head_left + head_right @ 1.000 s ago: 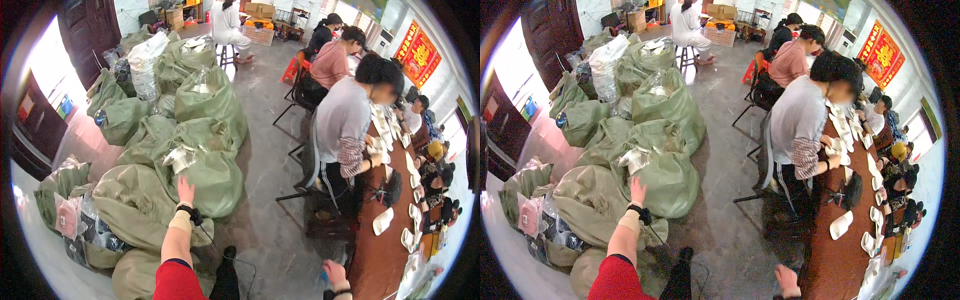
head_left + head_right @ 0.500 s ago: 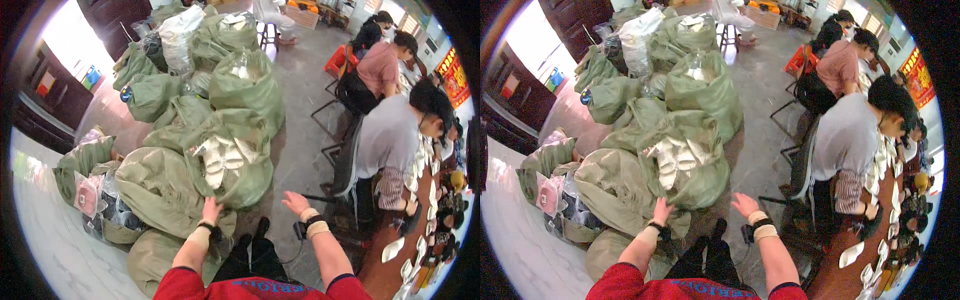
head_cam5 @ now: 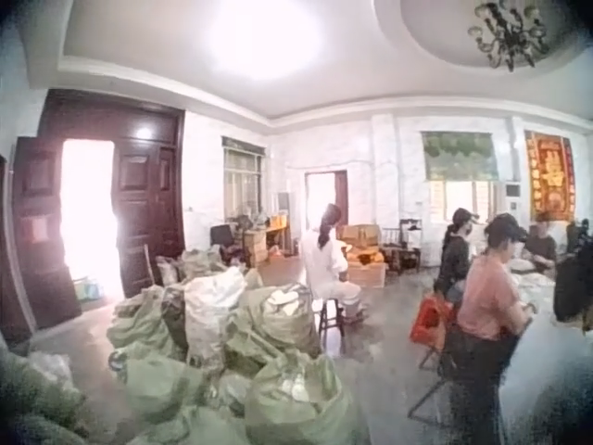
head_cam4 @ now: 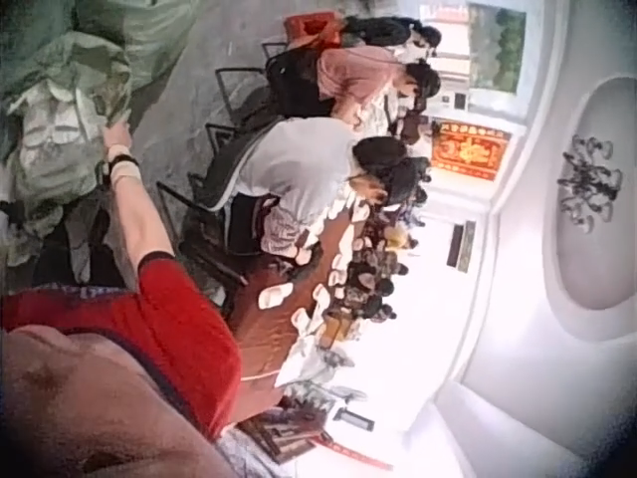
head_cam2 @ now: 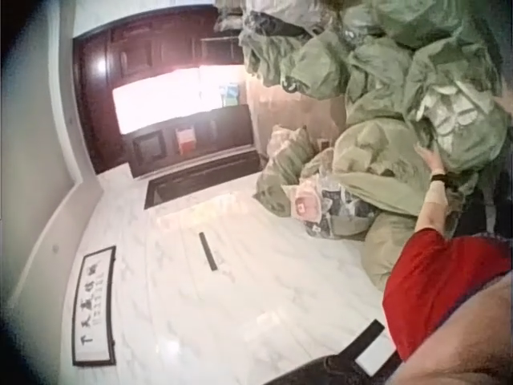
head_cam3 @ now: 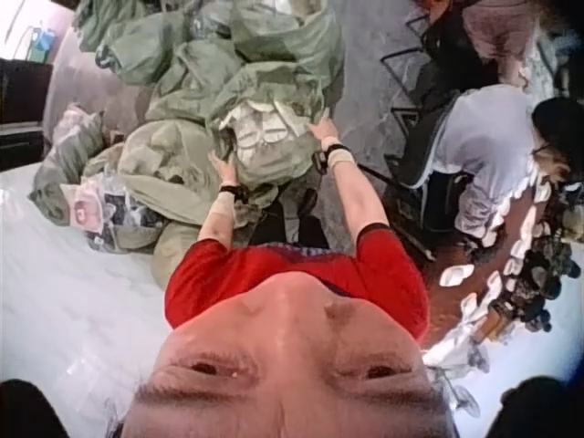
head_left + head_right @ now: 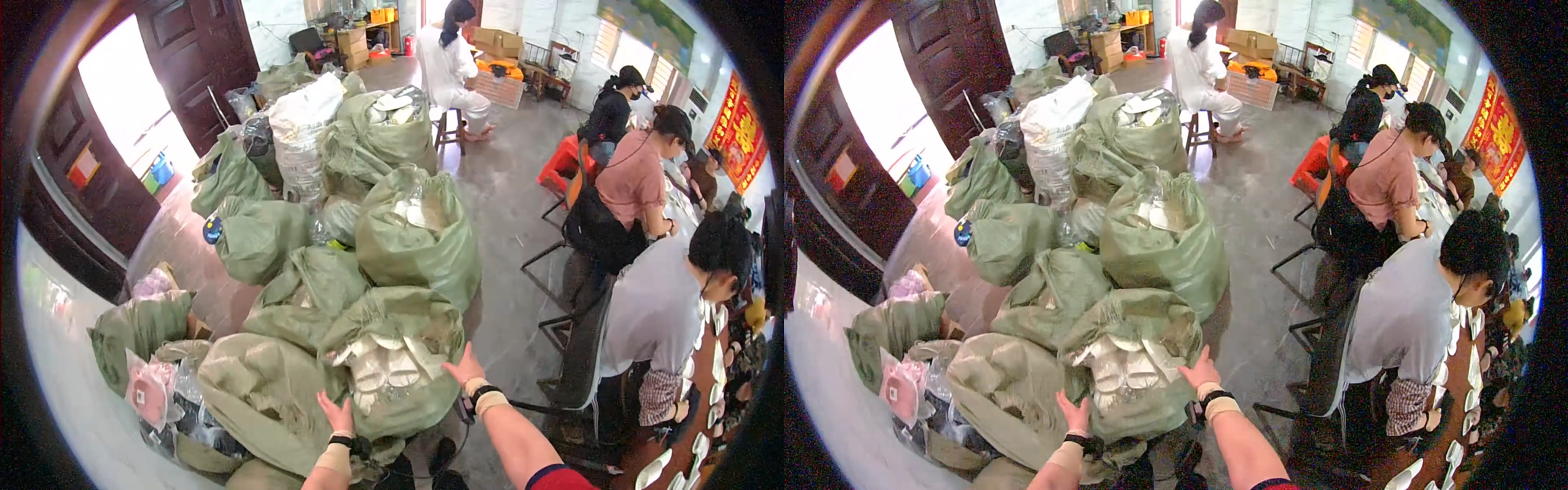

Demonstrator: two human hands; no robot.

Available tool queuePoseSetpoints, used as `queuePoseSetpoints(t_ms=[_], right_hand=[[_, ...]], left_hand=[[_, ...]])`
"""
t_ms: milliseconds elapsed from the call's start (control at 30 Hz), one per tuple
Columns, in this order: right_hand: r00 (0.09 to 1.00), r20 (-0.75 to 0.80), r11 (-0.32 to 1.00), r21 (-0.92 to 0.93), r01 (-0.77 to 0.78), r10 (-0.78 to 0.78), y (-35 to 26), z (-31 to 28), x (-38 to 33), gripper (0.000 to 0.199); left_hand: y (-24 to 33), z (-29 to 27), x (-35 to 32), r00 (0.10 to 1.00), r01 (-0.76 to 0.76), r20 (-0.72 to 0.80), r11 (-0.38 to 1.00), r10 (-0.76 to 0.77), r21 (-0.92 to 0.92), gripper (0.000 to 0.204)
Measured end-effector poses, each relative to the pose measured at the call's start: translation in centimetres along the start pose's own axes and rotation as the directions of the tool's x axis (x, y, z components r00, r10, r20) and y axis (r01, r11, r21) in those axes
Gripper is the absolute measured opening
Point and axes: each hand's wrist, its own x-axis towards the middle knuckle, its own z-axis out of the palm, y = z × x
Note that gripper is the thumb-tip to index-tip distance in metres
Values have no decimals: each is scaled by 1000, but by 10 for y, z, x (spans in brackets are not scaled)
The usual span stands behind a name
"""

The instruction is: Packaging finished slippers into plastic bags and placing them into a large storage sack.

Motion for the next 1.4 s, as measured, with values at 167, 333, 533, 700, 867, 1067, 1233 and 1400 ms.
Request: queuePoseSetpoints(t_ms=[167, 333, 533, 700, 867, 1067, 1233, 1400], right_hand=[[978, 48, 979, -26, -201, 202, 16, 4, 23, 87], [972, -42, 969, 99, -228, 233, 59, 38, 18, 31], [949, -151, 925, 309, -222, 278, 105, 79, -25, 32], [874, -405, 878, 477, -51, 270, 208, 108, -132, 37], [895, -220, 729, 667, -153, 389, 180, 101, -232, 32], [687, -306, 509, 854, -108, 659, 211, 109, -408, 46], [516, -291, 314, 948, 46, 805, 200, 109, -530, 39], [209, -317, 256, 927, 273, 925, 212, 121, -639, 35]], left_hand=[[38, 11, 87, 986, -152, -54, 982, 159, 108, 87], [23, 7, 157, 926, -332, 233, 936, 298, 121, 59], [43, 14, 112, 708, -194, 704, 973, 52, 124, 107], [106, 12, 22, 375, -276, 905, 956, 203, -100, 85], [123, -45, -36, 300, 84, 953, 994, 48, -76, 42], [253, -67, -156, 80, -326, 970, 925, 231, -193, 43], [278, -37, -239, 58, -482, 971, 858, 232, -176, 37], [300, -31, -368, -246, -483, 886, 743, 392, -463, 27]])
